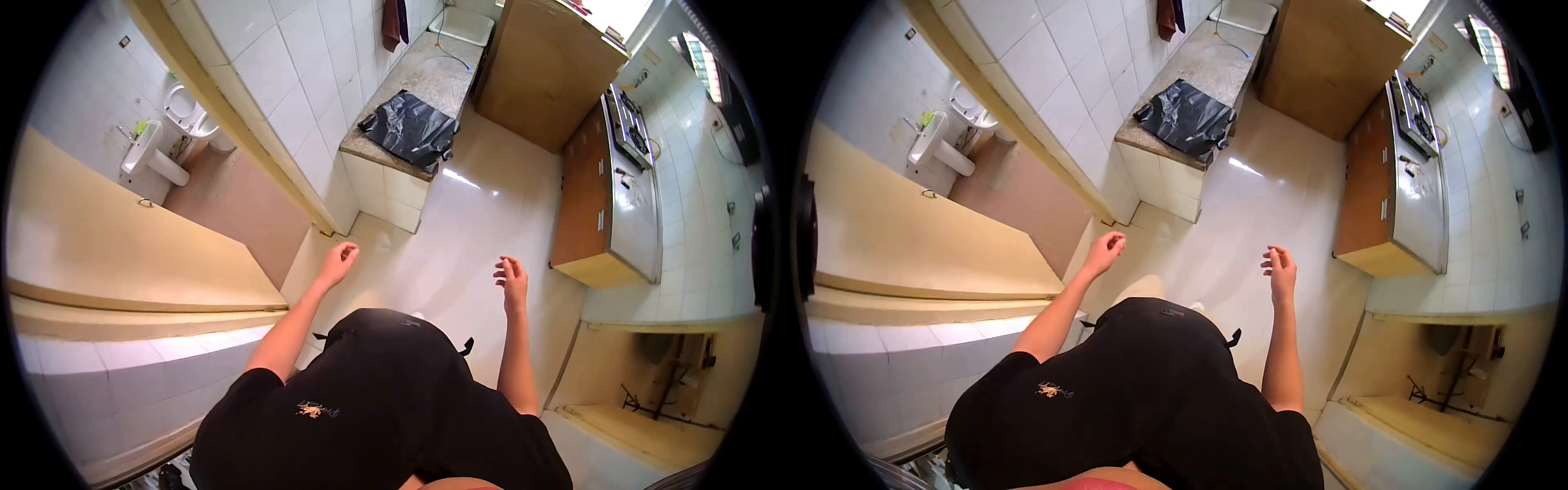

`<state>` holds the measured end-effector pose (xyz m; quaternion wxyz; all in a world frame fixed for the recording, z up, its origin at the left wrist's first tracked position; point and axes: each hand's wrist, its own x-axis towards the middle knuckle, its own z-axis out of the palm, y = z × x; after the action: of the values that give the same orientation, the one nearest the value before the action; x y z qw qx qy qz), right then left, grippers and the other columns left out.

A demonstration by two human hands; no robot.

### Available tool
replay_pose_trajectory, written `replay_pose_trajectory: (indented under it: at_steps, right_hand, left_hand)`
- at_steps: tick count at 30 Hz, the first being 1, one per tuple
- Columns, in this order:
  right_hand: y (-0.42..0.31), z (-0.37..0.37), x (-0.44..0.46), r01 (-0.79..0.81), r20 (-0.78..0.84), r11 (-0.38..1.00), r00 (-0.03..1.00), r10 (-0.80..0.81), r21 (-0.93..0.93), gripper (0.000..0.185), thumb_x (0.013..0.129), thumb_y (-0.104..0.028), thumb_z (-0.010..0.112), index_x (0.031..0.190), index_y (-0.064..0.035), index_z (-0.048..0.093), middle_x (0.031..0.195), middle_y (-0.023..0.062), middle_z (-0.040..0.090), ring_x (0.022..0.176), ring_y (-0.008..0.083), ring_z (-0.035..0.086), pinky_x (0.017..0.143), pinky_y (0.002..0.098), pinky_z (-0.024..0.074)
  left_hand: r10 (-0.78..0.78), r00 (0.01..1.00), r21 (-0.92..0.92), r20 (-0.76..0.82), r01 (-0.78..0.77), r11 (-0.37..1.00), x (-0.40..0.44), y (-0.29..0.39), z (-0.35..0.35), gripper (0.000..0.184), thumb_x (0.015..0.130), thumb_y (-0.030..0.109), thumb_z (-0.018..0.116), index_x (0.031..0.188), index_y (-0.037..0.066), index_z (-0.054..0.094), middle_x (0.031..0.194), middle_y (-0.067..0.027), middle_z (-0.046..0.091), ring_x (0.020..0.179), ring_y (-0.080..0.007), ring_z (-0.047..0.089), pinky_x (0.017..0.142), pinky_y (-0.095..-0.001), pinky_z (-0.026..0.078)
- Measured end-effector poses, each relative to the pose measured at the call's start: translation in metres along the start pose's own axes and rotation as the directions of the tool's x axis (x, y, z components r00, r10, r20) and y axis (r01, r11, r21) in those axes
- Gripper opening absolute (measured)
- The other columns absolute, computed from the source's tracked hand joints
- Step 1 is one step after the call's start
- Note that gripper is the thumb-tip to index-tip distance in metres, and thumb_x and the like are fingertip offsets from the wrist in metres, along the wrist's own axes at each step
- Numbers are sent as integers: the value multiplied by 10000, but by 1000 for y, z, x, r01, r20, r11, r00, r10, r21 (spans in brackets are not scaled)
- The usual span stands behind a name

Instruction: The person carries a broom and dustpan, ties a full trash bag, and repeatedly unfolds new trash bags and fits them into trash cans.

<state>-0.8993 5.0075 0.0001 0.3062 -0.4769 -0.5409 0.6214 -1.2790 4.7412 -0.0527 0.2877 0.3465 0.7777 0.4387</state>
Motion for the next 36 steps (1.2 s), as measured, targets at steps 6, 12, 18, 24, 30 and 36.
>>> replay_pose_trajectory:
  at_steps: [6,12,18,24,30,36]
  right_hand:
    - [-22,-11,98,-6,-29,998,1000,4,-64,235,1007,-247,570,1149,-74,644,962,47,670,777,124,632,643,248,481]
    - [24,-23,125,-332,-227,942,922,314,-45,234,999,-248,584,1150,-80,645,969,49,683,763,128,648,607,245,485]
    - [-39,10,202,-322,-262,945,918,296,-58,252,1004,-256,592,1168,-70,637,981,63,664,779,131,642,623,239,482]
    - [-103,51,278,-225,-154,962,967,201,-155,233,1015,-221,575,1166,-51,628,988,67,659,788,124,633,658,235,484]
    - [-112,53,336,-221,-55,939,975,214,-265,234,1015,-219,573,1156,-41,634,978,65,672,788,112,631,670,238,483]
    - [-122,61,446,-159,173,924,958,230,-348,225,1012,-184,574,1152,-21,640,971,72,686,794,111,640,684,242,489]
  left_hand:
    - [117,989,42,-88,-113,993,182,10,42,253,934,254,645,1012,16,682,896,-106,717,773,-218,683,730,-351,546]
    - [244,965,145,-96,-229,963,405,0,81,235,889,233,674,1026,43,649,1016,-146,654,970,-309,637,870,-404,511]
    - [193,978,431,-83,-139,892,598,-7,91,420,866,230,704,1225,55,572,1240,-155,577,1190,-358,533,1006,-428,467]
    - [-34,974,578,-223,160,800,661,-11,97,527,852,208,742,1312,73,523,1412,-148,442,1275,-359,473,1041,-437,463]
    - [-37,969,477,-244,153,866,666,-9,93,288,823,202,770,1053,98,631,1059,-98,636,1085,-313,579,903,-427,509]
    - [57,879,375,-473,143,916,652,-2,93,166,820,219,767,853,91,667,886,-86,656,987,-301,614,823,-424,514]
